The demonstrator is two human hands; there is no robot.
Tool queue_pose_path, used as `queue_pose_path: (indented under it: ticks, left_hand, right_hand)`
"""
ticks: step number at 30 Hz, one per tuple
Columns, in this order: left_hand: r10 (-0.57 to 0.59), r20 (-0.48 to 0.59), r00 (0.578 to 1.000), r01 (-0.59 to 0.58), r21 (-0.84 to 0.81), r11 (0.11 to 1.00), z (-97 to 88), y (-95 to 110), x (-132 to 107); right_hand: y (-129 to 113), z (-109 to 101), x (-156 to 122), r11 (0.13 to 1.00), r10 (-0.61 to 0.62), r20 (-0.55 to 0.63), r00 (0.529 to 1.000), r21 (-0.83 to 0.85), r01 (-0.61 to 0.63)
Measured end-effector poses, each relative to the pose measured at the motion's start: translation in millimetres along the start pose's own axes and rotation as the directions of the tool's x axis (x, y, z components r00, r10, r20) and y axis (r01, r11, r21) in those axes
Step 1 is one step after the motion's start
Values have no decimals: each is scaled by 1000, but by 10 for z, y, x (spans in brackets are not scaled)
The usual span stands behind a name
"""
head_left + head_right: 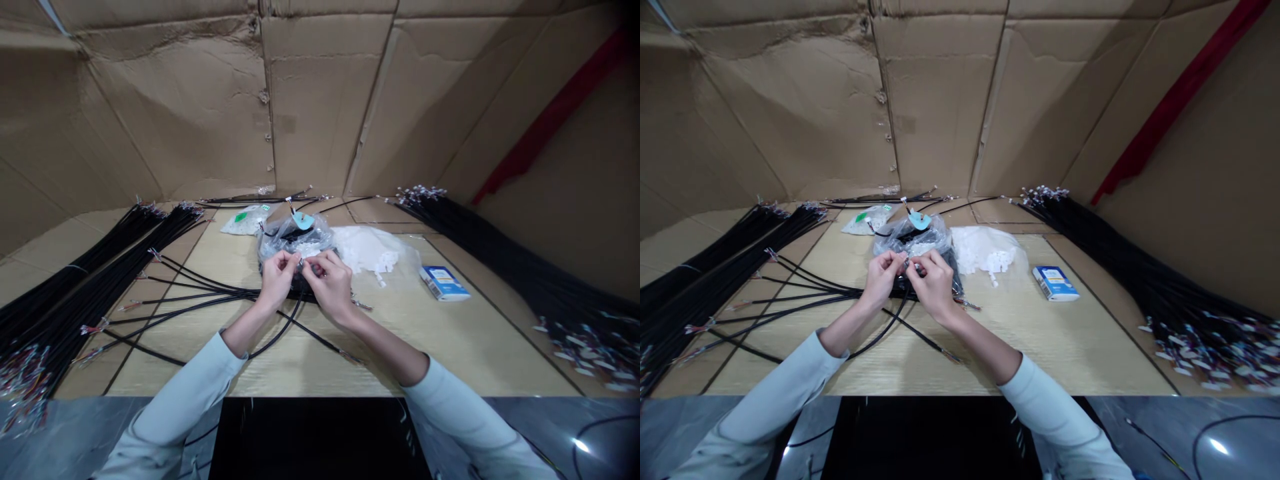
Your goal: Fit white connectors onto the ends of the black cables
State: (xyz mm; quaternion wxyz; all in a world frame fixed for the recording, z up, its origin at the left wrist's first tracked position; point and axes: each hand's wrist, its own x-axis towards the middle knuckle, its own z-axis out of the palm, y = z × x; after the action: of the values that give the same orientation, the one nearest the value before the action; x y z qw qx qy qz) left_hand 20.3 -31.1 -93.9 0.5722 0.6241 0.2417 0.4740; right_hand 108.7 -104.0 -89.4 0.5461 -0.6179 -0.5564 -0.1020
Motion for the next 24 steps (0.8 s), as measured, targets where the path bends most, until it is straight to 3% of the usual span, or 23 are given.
queue_pose_path:
  ticks: [8,17,24]
  left_hand:
    - [15,22,1000,-15,16,1000,-1,15,-14]
    - [-111,64,992,121,-184,976,-16,25,29]
    - [-39,56,998,44,-97,994,-17,81,-3]
  right_hand:
    - [27,6,-13,1000,-10,-10,1000,4,10]
    - [4,-5,17,1000,-18,-26,999,-3,18]
    - [-6,-13,18,999,-40,-43,998,-5,40]
